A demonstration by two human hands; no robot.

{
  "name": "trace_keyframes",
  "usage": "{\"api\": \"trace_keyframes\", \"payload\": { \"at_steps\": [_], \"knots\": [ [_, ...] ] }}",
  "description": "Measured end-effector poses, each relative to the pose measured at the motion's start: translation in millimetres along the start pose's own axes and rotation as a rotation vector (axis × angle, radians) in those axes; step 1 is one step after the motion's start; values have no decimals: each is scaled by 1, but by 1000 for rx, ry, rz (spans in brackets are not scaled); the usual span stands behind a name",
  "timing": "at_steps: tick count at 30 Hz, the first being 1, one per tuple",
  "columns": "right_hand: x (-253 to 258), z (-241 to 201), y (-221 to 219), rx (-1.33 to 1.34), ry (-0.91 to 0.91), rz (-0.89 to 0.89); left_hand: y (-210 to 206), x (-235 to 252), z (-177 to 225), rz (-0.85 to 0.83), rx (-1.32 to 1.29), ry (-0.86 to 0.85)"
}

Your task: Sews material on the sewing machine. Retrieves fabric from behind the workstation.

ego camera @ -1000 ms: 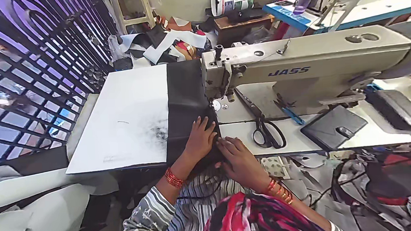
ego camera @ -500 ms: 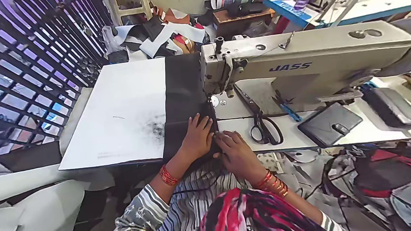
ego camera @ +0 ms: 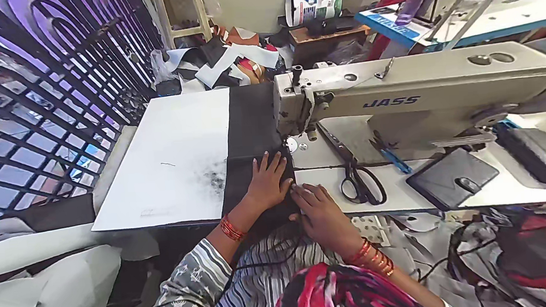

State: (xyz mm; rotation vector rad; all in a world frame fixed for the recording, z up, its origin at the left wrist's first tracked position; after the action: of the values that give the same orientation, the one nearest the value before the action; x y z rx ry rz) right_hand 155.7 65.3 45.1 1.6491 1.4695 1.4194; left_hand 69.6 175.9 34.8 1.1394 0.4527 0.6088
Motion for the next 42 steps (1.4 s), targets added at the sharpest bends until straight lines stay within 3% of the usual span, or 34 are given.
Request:
{"api": "trace_keyframes", "payload": {
  "at_steps": [27, 29, 39, 42],
  "knots": [
    [3, 2, -7, -40, -31, 56, 14, 46, -28, 64, 43, 53],
    [1, 1, -8, -34, -34, 27, 15, 41, -23, 109, 29, 33],
    [-27, -9, 0, 4, 45, 61, -6, -40, 28, -46, -56, 91],
    [-32, -12, 2, 11, 64, 63, -11, -58, 35, -20, -59, 71]
  ]
}}
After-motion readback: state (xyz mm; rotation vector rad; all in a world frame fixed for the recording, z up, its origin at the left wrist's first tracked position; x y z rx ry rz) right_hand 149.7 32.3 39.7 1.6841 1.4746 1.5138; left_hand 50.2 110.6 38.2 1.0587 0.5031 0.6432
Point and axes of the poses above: each hand's wrist, its own x-axis towards the middle knuckle, its own y-axis out of the back of the hand, z = x × y, the point moved 8 cm from there along x, towards the middle knuckle, and after that the axes turned 9 degrees about -y, right-handed, at the moved point
